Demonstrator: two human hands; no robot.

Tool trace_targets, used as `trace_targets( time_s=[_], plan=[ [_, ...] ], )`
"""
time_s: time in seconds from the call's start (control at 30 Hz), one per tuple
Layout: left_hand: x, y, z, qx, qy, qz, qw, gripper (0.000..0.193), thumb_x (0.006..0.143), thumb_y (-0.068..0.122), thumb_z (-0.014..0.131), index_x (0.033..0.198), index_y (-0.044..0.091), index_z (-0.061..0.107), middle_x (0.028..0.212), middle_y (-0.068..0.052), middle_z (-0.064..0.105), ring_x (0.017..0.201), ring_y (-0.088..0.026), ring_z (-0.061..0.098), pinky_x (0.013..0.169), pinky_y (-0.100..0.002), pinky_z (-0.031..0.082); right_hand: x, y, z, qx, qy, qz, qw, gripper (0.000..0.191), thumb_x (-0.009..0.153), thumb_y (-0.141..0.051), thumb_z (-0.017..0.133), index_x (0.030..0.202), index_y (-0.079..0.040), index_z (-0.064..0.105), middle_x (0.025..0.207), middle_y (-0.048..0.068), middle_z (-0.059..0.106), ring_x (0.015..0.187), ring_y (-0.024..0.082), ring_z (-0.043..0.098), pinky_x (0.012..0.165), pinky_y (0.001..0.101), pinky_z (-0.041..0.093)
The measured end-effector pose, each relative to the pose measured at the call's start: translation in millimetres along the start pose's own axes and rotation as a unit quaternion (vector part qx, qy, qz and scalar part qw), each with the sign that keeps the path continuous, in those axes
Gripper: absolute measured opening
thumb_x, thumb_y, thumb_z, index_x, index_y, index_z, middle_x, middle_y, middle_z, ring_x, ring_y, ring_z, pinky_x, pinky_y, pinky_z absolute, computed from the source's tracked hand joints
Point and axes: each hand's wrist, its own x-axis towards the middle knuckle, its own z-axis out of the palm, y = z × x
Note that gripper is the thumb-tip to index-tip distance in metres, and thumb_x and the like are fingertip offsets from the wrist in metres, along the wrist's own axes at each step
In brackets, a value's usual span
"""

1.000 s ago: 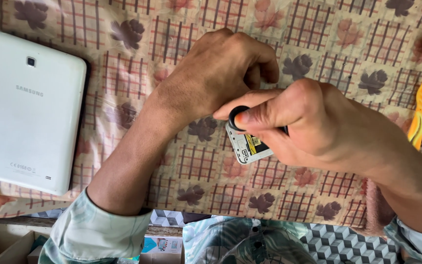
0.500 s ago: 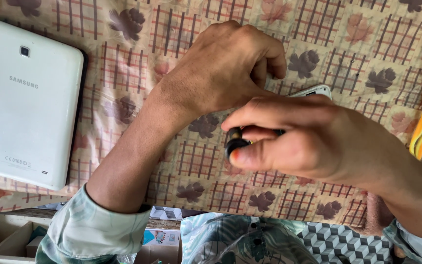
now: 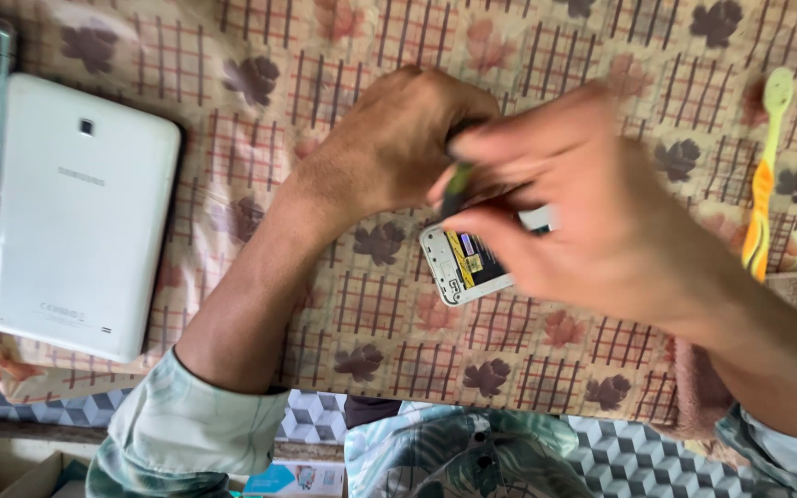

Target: The person uses a screwdriver to remove screws from the back of a white smartphone. They then use their fingers to lift and remove the battery from the device.

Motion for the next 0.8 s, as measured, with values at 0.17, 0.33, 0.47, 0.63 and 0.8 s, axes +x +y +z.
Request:
trace_targets(
  time_s=[0.17,0.33,0.47,0.63,0.8],
  plan=[
    [-3.2,13.2,-4.3,-0.032,-0.045,-0.091,0.994,0.006,0.087,0.015,0.081,0.091,0.013,0.078,0.074,-0.002,0.077,0.059,-0.012,0.074,0.057,-0.03,0.059,-57.3,19.6,-77.6,-0.076,0.116,0.074,0.988,0.016,0.103,0.002,0.068,0.117,-0.006,0.065,0.105,0.007,0.072,0.088,0.014,0.074,0.085,0.0236,0.065],
    [-0.1,31.7,-4.7,0.028,-0.03,-0.067,0.997,0.007,0.084,0.018,0.081,0.086,0.012,0.08,0.074,-0.003,0.079,0.056,-0.014,0.072,0.056,-0.033,0.056,-69.5,43.2,-125.2,-0.229,0.193,0.032,0.954,0.006,0.112,0.002,0.065,0.117,-0.001,0.066,0.114,0.007,0.072,0.099,0.016,0.069,0.091,0.0276,0.058],
    [3.9,35.2,-3.5,0.037,-0.067,-0.13,0.989,0.013,0.085,0.025,0.082,0.085,0.012,0.08,0.074,-0.002,0.079,0.056,-0.012,0.072,0.054,-0.031,0.057,-49.5,43.0,-132.4,-0.196,0.235,0.029,0.952,0.006,0.11,0.004,0.07,0.114,0.001,0.067,0.108,0.008,0.072,0.092,0.016,0.071,0.079,0.0273,0.058],
    [4.4,27.4,-3.1,0.017,-0.094,-0.156,0.983,0.017,0.077,0.025,0.087,0.084,0.012,0.078,0.078,-0.003,0.08,0.059,-0.01,0.074,0.054,-0.027,0.06,-21.9,56.2,-131.4,-0.186,0.225,0.002,0.956,0.011,0.101,0.018,0.07,0.108,0.01,0.067,0.108,0.014,0.074,0.099,0.021,0.074,0.078,0.0285,0.059],
    [-0.8,21.5,-0.2,0.022,-0.104,-0.164,0.981,0.018,0.073,0.023,0.089,0.081,0.012,0.077,0.077,-0.004,0.08,0.06,-0.01,0.074,0.055,-0.028,0.06,-27.0,65.7,-140.5,-0.217,0.177,0.079,0.957,0.01,0.101,0.012,0.077,0.102,0.007,0.068,0.094,0.014,0.074,0.086,0.018,0.074,0.077,0.0303,0.061]
  ],
)
